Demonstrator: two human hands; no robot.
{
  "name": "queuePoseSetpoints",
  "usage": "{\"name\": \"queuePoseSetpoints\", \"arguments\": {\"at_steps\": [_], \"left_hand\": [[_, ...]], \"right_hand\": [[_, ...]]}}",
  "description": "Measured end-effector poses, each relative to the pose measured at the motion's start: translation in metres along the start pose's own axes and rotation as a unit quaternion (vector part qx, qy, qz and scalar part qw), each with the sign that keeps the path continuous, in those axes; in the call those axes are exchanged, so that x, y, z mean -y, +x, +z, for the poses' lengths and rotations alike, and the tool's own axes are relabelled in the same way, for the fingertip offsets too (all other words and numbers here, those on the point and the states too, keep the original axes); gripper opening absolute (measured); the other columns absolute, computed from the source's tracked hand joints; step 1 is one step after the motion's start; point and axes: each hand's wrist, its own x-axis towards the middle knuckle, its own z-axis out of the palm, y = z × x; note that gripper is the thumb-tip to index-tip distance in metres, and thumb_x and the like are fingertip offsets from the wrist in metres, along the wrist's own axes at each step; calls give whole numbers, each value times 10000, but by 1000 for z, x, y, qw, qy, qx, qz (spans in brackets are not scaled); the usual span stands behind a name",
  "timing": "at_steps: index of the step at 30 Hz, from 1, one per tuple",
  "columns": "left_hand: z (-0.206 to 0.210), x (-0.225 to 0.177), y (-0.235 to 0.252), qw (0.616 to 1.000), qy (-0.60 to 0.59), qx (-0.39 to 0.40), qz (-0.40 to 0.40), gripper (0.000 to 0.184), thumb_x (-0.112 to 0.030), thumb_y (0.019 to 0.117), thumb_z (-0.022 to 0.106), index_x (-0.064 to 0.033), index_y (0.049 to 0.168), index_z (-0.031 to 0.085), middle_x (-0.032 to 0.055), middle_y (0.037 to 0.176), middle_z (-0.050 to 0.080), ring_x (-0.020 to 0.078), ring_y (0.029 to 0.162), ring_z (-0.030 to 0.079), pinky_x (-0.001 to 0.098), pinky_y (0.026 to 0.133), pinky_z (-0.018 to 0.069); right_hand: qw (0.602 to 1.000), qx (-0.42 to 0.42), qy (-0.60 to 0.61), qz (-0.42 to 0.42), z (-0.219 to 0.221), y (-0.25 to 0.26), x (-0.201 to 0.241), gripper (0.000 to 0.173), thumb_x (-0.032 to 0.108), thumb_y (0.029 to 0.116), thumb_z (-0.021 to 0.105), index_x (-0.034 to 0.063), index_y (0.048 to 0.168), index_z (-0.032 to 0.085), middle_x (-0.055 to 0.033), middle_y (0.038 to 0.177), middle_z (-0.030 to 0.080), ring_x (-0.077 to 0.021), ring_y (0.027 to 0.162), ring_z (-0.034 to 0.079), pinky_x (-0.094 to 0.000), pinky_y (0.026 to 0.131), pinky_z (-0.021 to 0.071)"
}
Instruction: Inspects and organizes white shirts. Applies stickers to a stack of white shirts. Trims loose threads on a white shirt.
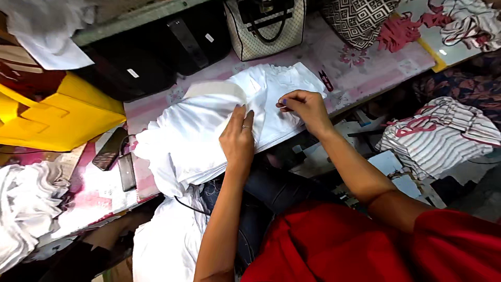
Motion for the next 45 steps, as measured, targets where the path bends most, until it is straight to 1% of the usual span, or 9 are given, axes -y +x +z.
{"name": "queuePoseSetpoints", "arguments": {"at_steps": [3, 6, 13, 22, 27, 34, 37, 41, 45], "left_hand": [[36, -10, -5, 977, -50, 208, 10, 231, 45, 956, 575, 27, 1105, 751, 183, 1309, 685, 379, 1276, 621, 568, 1062, 491], [59, -13, -12, 942, -55, 331, -13, 189, -91, 964, 665, 34, 1077, 752, 197, 1281, 694, 384, 1190, 666, 584, 964, 530], [53, -4, -11, 923, -53, 380, -31, 205, -167, 985, 655, -2, 1039, 763, 160, 1246, 714, 391, 972, 727, 634, 770, 553], [51, 11, -10, 952, -140, 263, -65, 167, -81, 973, 625, 39, 958, 740, 202, 1026, 729, 369, 855, 724, 577, 754, 576], [49, 6, -14, 965, -138, 213, -68, 122, -52, 940, 651, 31, 930, 739, 189, 975, 722, 342, 784, 719, 533, 680, 583], [49, 7, -16, 957, -175, 216, -88, 127, -35, 958, 645, 38, 989, 743, 201, 1013, 723, 348, 856, 724, 538, 768, 587], [35, 6, -11, 951, -219, 168, -137, 157, 17, 951, 641, 29, 1077, 735, 188, 1045, 736, 298, 834, 719, 479, 784, 588], [10, 9, -7, 891, -346, 122, -266, 369, 16, 921, 689, -74, 1279, 677, 109, 1182, 725, 170, 824, 698, 363, 715, 579], [-8, 17, -9, 784, -494, 70, -369, 452, 76, 934, 614, -68, 1362, 641, 72, 1271, 692, 100, 899, 698, 285, 765, 591]], "right_hand": [[997, -32, -3, 74, -27, -7, -26, 140, 45, 972, 644, -51, 1051, 708, -101, 948, 749, -156, 849, 744, -339, 818, 637], [994, -15, -77, 72, -47, -32, -43, 159, 73, 993, 634, -25, 1099, 701, -109, 974, 739, -129, 843, 720, -315, 828, 610], [971, 76, -194, -114, -13, -64, -62, 95, 5, 892, 693, -30, 945, 764, -134, 996, 755, -169, 913, 735, -328, 841, 614], [896, 40, -341, -280, 23, -55, -85, 111, 51, 937, 657, -12, 917, 746, -138, 960, 749, -241, 886, 746, -358, 777, 618], [853, 0, -460, -246, 1, -31, -113, 107, 23, 939, 654, -16, 986, 742, -181, 1012, 716, -328, 965, 720, -440, 811, 608], [882, 123, -427, -156, -11, -42, -96, 87, 55, 924, 711, -7, 900, 766, -175, 966, 698, -342, 965, 682, -476, 874, 574], [921, 42, -373, -104, -11, -44, -65, 133, 108, 919, 739, -22, 892, 749, -193, 1051, 708, -353, 1020, 683, -500, 909, 564], [931, 12, -364, 10, -20, -33, -44, 332, 90, 889, 776, 25, 1198, 675, -279, 1375, 531, -497, 1230, 529, -672, 962, 460], [916, 83, -392, 10, -31, -23, -62, 352, -57, 793, 798, 68, 1121, 771, -277, 1250, 603, -510, 1123, 575, -694, 899, 484]]}}
